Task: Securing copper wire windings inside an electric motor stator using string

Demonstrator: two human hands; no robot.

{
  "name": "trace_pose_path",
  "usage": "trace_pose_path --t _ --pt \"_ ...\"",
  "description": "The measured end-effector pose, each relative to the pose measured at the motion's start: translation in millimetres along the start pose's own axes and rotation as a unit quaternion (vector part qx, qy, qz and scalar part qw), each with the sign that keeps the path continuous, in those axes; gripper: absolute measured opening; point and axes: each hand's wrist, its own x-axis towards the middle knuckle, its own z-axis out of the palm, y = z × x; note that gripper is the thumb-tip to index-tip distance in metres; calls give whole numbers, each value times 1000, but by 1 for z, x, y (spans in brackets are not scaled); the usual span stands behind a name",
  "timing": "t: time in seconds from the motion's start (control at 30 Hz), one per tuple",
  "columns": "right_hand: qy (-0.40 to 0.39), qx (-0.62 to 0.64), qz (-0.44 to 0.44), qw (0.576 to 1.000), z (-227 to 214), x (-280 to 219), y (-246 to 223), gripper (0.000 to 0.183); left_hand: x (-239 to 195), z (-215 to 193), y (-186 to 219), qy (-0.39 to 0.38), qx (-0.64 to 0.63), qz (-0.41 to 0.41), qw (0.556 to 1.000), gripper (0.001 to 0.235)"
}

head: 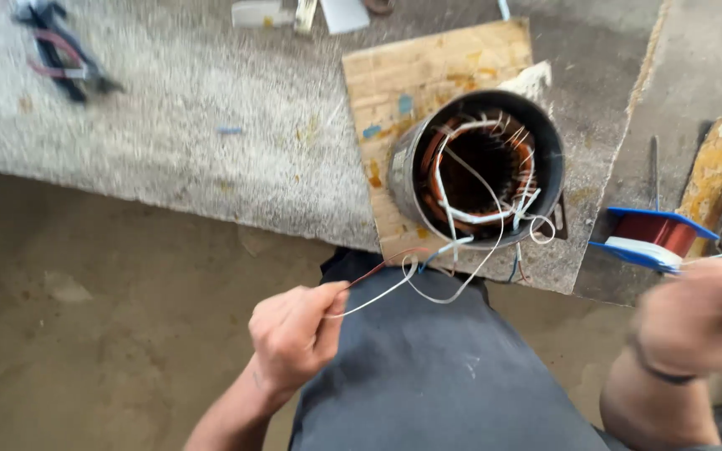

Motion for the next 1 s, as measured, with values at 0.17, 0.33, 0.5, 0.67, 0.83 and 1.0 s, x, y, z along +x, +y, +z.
trace_pose_path --t 0.17,0.33,0.5,0.67,0.83,1.0 --pt "-524 81 112 841 114 8 -137 35 28 25 19 -50 -173 79 980 13" --pt "-521 197 115 823 142 -4 -144 31 46 37 29 -58 -178 112 976 17" --pt "-538 220 87 809 146 2 -144 17 56 42 27 -51 -97 155 982 30" --pt "-498 149 175 836 138 6 -137 12 70 37 17 -19 30 257 966 18" --pt "-436 51 -145 887 134 20 -125 10 74 29 14 -24 86 283 955 18" --pt "-420 3 -102 902 83 22 -88 14 72 14 8 7 89 297 951 18"
